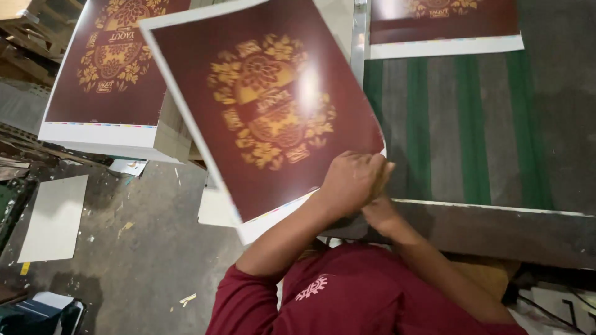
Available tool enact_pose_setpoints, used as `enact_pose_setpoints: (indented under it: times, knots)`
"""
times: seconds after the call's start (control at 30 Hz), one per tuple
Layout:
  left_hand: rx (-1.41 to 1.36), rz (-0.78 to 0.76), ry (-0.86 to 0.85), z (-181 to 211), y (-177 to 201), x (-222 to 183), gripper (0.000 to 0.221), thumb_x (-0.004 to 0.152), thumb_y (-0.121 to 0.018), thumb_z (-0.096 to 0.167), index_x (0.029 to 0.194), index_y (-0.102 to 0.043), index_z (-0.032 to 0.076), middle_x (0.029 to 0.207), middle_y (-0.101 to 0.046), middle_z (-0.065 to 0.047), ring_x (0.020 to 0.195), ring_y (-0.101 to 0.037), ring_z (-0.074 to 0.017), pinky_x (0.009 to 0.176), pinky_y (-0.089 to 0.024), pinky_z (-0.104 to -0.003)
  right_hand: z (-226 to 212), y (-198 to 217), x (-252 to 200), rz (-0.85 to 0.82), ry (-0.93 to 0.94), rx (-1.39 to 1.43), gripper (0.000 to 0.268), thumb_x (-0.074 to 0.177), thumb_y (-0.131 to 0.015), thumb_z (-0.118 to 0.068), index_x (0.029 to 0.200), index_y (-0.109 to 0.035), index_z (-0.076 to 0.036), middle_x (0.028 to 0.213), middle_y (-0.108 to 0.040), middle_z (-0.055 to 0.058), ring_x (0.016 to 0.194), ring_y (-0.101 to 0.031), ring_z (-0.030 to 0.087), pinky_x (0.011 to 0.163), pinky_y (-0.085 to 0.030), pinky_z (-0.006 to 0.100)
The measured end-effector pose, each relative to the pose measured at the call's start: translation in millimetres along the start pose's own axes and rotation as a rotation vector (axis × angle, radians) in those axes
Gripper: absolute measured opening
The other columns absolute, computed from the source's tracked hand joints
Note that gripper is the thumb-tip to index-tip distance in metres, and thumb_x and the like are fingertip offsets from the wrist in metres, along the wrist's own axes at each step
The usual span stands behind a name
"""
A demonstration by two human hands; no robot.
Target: The person repeatedly picks up large, maroon-colored printed sheets from a pile on the left and places them onto a stack on the right side of a machine. The worker maintains a fast, rhythmic pace, handling the sheets by hand to transfer them between the two locations.
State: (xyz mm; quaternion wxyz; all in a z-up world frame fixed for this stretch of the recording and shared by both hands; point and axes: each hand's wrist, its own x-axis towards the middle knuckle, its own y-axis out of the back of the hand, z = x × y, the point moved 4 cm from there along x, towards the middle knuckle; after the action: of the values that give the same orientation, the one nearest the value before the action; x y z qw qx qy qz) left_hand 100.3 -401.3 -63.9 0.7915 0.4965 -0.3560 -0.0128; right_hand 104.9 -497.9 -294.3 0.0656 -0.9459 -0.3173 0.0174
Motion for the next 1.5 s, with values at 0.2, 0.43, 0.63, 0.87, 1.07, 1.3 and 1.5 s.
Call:
enact_pose_setpoints:
  times: [0.2,0.43,0.63,0.87,1.07,1.3,1.5]
  knots:
    - [-0.044,-0.092,0.144,-22.1,76.9,11.6,0.029,0.088,-0.074,0.026,0.106,-0.067,0.004,0.084,-0.070,-0.015,0.076,-0.068,-0.0378,0.068,-0.052,-0.049,-52.2,46.7,-29.5,0.446,-0.085,0.377,0.020,0.101,-0.060,-0.014,0.119,-0.059,-0.006,0.102,-0.071,0.007,0.082,-0.070,0.017,0.061,-0.060,0.033]
    - [0.375,0.255,0.395,-170.3,161.7,-67.7,0.006,0.090,-0.070,0.007,0.095,-0.072,0.008,0.092,-0.072,-0.014,0.085,-0.068,-0.0367,0.075,-0.052,-0.046,-48.6,143.1,-102.6,0.759,0.085,0.329,0.025,0.110,-0.062,-0.008,0.132,-0.053,-0.003,0.107,-0.067,0.009,0.081,-0.068,0.016,0.060,-0.061,0.031]
    - [0.830,0.303,0.614,-249.8,242.6,-148.7,0.034,0.093,-0.074,0.022,0.114,-0.069,-0.004,0.123,-0.070,-0.021,0.117,-0.066,-0.0360,0.095,-0.053,-0.047,-57.1,186.5,-152.3,1.035,0.031,0.249,0.026,0.110,-0.062,-0.003,0.135,-0.053,-0.002,0.106,-0.068,0.014,0.079,-0.070,0.017,0.061,-0.061,0.030]
    - [0.879,0.029,0.875,-289.0,256.8,-192.2,0.066,0.105,-0.069,0.052,0.119,-0.066,-0.013,0.123,-0.066,-0.034,0.112,-0.064,-0.0464,0.088,-0.051,-0.054,-31.9,212.7,-178.7,1.055,0.126,0.250,0.027,0.113,-0.057,0.004,0.139,-0.052,0.005,0.111,-0.069,0.016,0.083,-0.070,0.019,0.066,-0.061,0.034]
    - [0.758,-0.173,0.954,-277.9,284.4,-176.0,0.051,0.105,-0.069,0.049,0.094,-0.075,-0.001,0.098,-0.073,-0.025,0.090,-0.068,-0.0468,0.077,-0.054,-0.057,-55.4,196.6,-157.6,1.013,0.131,0.231,0.030,0.116,-0.056,-0.001,0.145,-0.051,0.001,0.115,-0.070,0.013,0.085,-0.070,0.019,0.063,-0.059,0.031]
    - [0.920,0.010,0.850,-294.4,281.9,-182.7,0.027,0.108,-0.067,0.026,0.092,-0.073,0.005,0.080,-0.070,-0.022,0.075,-0.069,-0.0450,0.066,-0.054,-0.055,-38.7,220.0,-133.4,0.980,0.112,0.246,0.031,0.114,-0.055,0.000,0.144,-0.050,0.001,0.110,-0.070,0.014,0.086,-0.072,0.020,0.065,-0.060,0.032]
    - [1.015,0.094,0.751,-286.9,274.3,-189.4,0.027,0.108,-0.067,0.023,0.086,-0.070,0.007,0.074,-0.069,-0.018,0.067,-0.069,-0.0405,0.062,-0.054,-0.052,-52.1,228.2,-96.4,1.044,0.027,0.161,0.034,0.111,-0.055,-0.005,0.144,-0.045,-0.004,0.113,-0.071,0.014,0.081,-0.075,0.018,0.059,-0.061,0.029]
